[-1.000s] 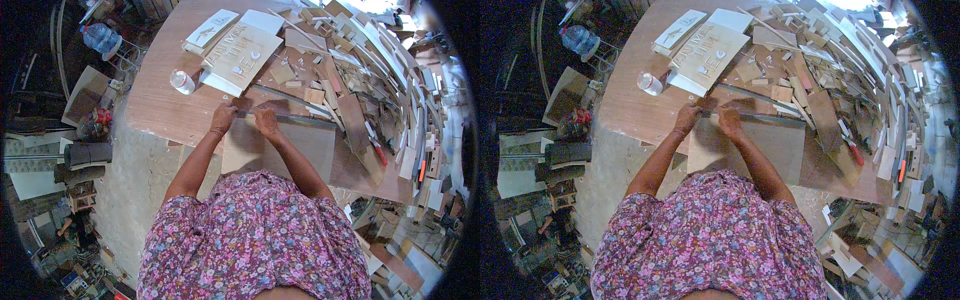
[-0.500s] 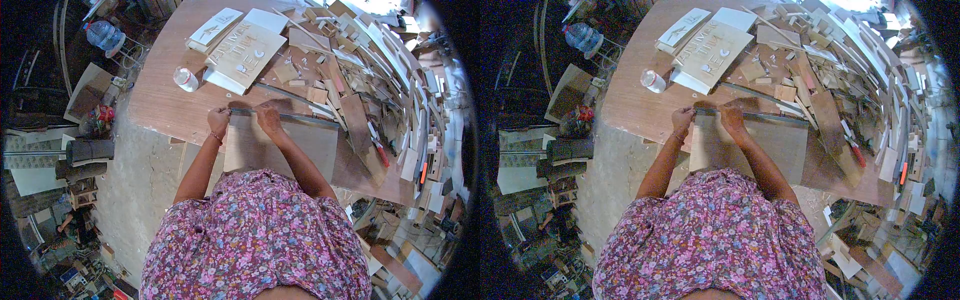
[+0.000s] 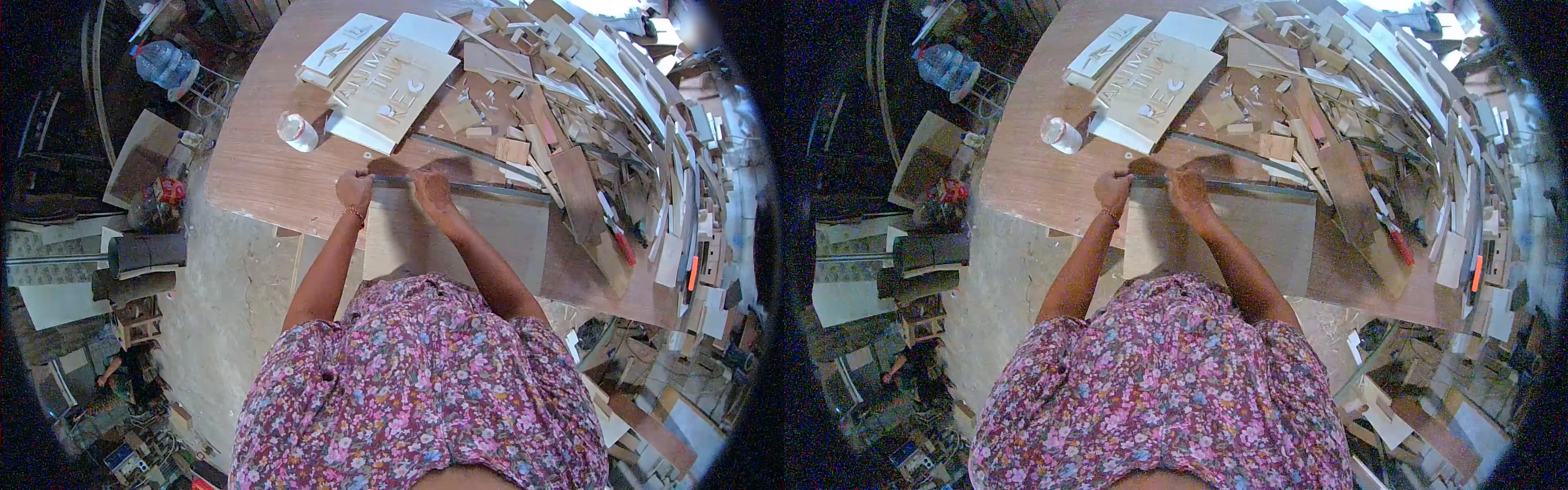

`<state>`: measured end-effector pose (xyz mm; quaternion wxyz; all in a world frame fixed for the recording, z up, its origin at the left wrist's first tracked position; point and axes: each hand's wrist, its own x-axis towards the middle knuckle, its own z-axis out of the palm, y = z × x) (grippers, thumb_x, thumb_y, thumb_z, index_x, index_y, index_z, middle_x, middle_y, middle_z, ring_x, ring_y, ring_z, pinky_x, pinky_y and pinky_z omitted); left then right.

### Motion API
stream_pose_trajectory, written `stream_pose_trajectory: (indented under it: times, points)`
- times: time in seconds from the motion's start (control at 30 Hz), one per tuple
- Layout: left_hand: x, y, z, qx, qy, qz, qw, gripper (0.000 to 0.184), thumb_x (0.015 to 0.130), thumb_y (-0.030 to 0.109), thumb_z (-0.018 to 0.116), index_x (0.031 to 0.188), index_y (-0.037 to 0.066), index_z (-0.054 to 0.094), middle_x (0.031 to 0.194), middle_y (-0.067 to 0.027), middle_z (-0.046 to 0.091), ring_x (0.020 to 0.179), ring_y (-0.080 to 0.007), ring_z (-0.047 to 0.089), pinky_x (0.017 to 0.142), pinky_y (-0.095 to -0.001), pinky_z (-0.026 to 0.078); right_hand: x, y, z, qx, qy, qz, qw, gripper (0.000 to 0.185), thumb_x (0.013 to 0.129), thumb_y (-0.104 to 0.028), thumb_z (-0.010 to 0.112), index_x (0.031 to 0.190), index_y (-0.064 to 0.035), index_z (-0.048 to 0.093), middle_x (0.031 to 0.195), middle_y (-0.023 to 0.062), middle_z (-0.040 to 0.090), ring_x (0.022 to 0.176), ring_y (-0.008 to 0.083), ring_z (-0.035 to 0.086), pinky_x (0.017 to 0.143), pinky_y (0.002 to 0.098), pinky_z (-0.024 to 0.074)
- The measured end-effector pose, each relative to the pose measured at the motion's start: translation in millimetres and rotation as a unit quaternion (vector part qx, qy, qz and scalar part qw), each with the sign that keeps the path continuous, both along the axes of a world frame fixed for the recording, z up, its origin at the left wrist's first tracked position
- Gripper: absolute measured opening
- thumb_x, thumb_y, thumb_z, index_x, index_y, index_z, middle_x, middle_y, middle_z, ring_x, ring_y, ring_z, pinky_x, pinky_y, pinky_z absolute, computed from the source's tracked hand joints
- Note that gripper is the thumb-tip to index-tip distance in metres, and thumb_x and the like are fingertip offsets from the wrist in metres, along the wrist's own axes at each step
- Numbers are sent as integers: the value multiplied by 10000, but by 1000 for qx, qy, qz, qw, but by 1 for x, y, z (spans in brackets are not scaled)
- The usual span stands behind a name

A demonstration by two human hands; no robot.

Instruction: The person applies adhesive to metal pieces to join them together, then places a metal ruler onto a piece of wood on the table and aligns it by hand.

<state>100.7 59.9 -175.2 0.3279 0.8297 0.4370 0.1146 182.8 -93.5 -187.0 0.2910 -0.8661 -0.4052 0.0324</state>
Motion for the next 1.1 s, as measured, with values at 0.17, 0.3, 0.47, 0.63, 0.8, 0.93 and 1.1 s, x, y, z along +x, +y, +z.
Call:
stream_pose_trajectory:
  times: [0.17, 0.3, 0.47, 0.63, 0.8, 0.93, 1.1]
  points:
    - [3, 4, -8, 4, 14, -8, 1000, 221, 567, 242, 674, 718, 82, 655, 711, -155, 605, 683, -289, 590, 639, -348, 459, -1, 1, 6, 13, 17, -9, 1000, 152, 677, -89, 525, 810, -49, 586, 722, 161, 589, 656, 317, 569, 616, 409, 448]
    - [5, 4, -10, 0, 26, -8, 1000, 222, 563, 228, 680, 726, 80, 654, 733, -162, 605, 700, -290, 589, 646, -348, 458, -1, 0, 0, 13, -10, -4, 1000, 165, 679, -96, 528, 828, -52, 583, 740, 160, 590, 668, 321, 567, 616, 412, 446]
    - [2, 1, -3, -15, -1, -5, 1000, 223, 561, 211, 685, 723, 61, 649, 741, -170, 603, 705, -294, 587, 655, -350, 455, -2, 0, 2, 39, -8, -10, 999, 188, 675, -99, 539, 853, -59, 585, 741, 145, 591, 676, 322, 564, 635, 408, 445]
    - [3, 2, -11, -49, -23, 14, 998, 228, 568, 199, 681, 730, 43, 644, 736, -171, 603, 705, -298, 587, 658, -353, 453, 1, -1, -3, 63, 0, -9, 998, 186, 670, -87, 545, 847, -50, 589, 750, 146, 590, 691, 318, 562, 643, 399, 444]
    - [1, -2, -8, -27, -56, -4, 998, 185, 589, 182, 659, 722, 55, 642, 727, -156, 606, 697, -292, 587, 647, -354, 453, 3, -7, 2, 58, 29, -49, 997, 178, 666, -70, 547, 836, -54, 596, 735, 154, 583, 689, 318, 559, 623, 395, 439]
    - [3, -5, -7, -11, -42, -27, 999, 166, 602, 181, 645, 722, 67, 637, 716, -136, 609, 688, -283, 587, 639, -355, 453, 6, -21, 14, 63, 61, -74, 993, 181, 665, -56, 553, 837, -82, 605, 714, 140, 582, 681, 314, 559, 612, 391, 433]
    - [3, -5, -10, 10, -34, -46, 998, 148, 630, 187, 615, 732, 82, 631, 724, -120, 609, 703, -276, 584, 647, -352, 452, 13, -33, -3, 89, -20, -44, 995, 142, 673, -53, 548, 801, -77, 605, 706, 132, 581, 665, 309, 559, 604, 389, 430]
